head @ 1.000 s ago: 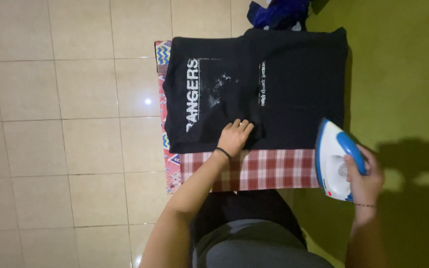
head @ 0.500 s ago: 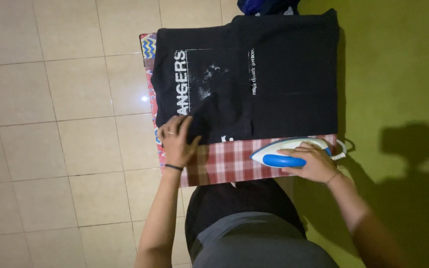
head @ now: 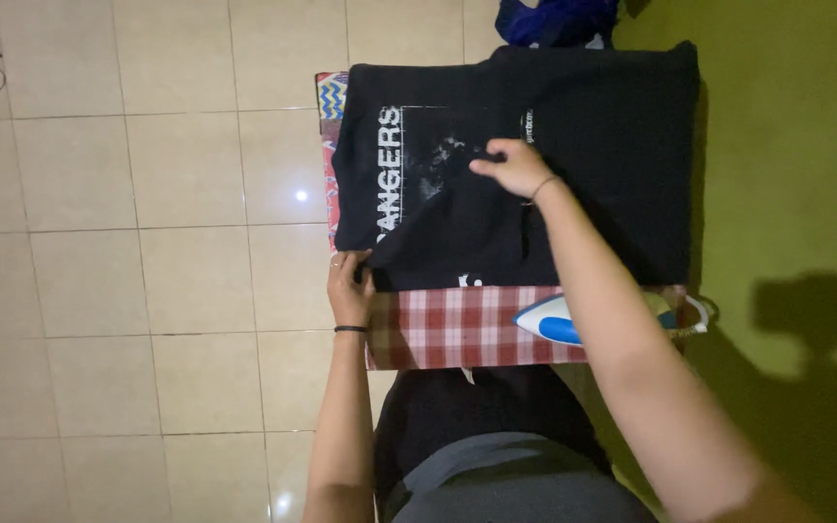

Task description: Iron a black t-shirt and fold it.

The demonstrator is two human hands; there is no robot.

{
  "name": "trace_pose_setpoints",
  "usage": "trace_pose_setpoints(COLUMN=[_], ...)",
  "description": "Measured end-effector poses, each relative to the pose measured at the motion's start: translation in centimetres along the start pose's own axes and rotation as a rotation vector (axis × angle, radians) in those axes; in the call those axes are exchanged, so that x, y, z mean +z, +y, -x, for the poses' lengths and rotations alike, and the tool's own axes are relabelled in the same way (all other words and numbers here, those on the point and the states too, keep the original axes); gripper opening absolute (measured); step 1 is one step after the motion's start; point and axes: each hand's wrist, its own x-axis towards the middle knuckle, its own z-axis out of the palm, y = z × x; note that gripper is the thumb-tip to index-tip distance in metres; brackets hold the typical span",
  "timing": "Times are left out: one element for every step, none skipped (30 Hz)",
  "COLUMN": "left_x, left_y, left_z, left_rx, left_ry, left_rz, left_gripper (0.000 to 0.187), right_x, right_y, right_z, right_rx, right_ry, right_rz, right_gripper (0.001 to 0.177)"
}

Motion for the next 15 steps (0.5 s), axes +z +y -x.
trace_pose_setpoints(left_x=[0.1, 0.1, 0.0, -0.1, -0.1, -0.3, -0.5, -0.6, -0.8, -1.1, -1.4, -1.4, -1.3, -1.3, -1.1], left_y=[-0.2, -0.3, -0.4, -0.5, -0.4, -0.4, -0.2, -0.1, 0.1, 0.4, 0.7, 0.7, 0.6, 0.5, 0.4], left_z=[0.1, 0.1, 0.2, 0.2, 0.1, -0.3, -0.4, -0.5, -0.8, -1.1, -1.2, -0.9, -1.0, -1.1, -1.1], left_rx=[-0.011, -0.022, -0.024, -0.032, -0.037, -0.037, -0.028, -0.02, -0.023, -0.023, -0.026, -0.03, -0.038, -0.046, -0.046], left_ry=[0.007, 0.014, 0.018, 0.03, 0.044, 0.049, 0.052, 0.055, 0.053, 0.046, 0.035, 0.03, 0.023, 0.016, 0.016], left_rz=[0.011, 0.022, 0.019, 0.035, 0.053, 0.052, 0.063, 0.074, 0.074, 0.081, 0.089, 0.088, 0.078, 0.068, 0.07], left_gripper=[0.031, 0.03, 0.03, 0.029, 0.028, 0.028, 0.027, 0.026, 0.026, 0.025, 0.024, 0.024, 0.024, 0.023, 0.023], right_x=[0.4, 0.7, -0.1, -1.0, -2.1, -2.4, -2.5, -2.7, -2.1, -1.5, -0.9, -2.0, -3.2, -4.5, -4.2], right_y=[1.4, 2.7, 2.0, 1.3, 0.6, -0.2, -0.8, -1.3, -0.9, -0.4, 0.1, -0.7, -1.6, -2.5, -1.5], right_z=[-0.6, -1.2, -0.7, -0.2, 0.2, 0.5, 1.0, 1.6, 1.6, 1.7, 2.0, 3.2, 4.1, 5.0, 5.4], right_rx=[0.041, 0.079, 0.075, 0.11, 0.143, 0.138, 0.205, 0.272, 0.273, 0.227, 0.183, 0.189, 0.219, 0.246, 0.246], right_ry=[-0.105, -0.213, -0.216, -0.188, -0.154, -0.153, -0.138, -0.122, -0.125, -0.045, 0.035, 0.031, -0.044, -0.121, -0.12], right_rz=[-0.231, -0.46, -0.46, -0.323, -0.183, -0.182, -0.141, -0.099, -0.099, -0.261, -0.423, -0.423, -0.674, -0.925, -0.923], right_gripper=[0.044, 0.048, 0.048, 0.044, 0.042, 0.042, 0.04, 0.039, 0.039, 0.04, 0.041, 0.041, 0.043, 0.049, 0.049])
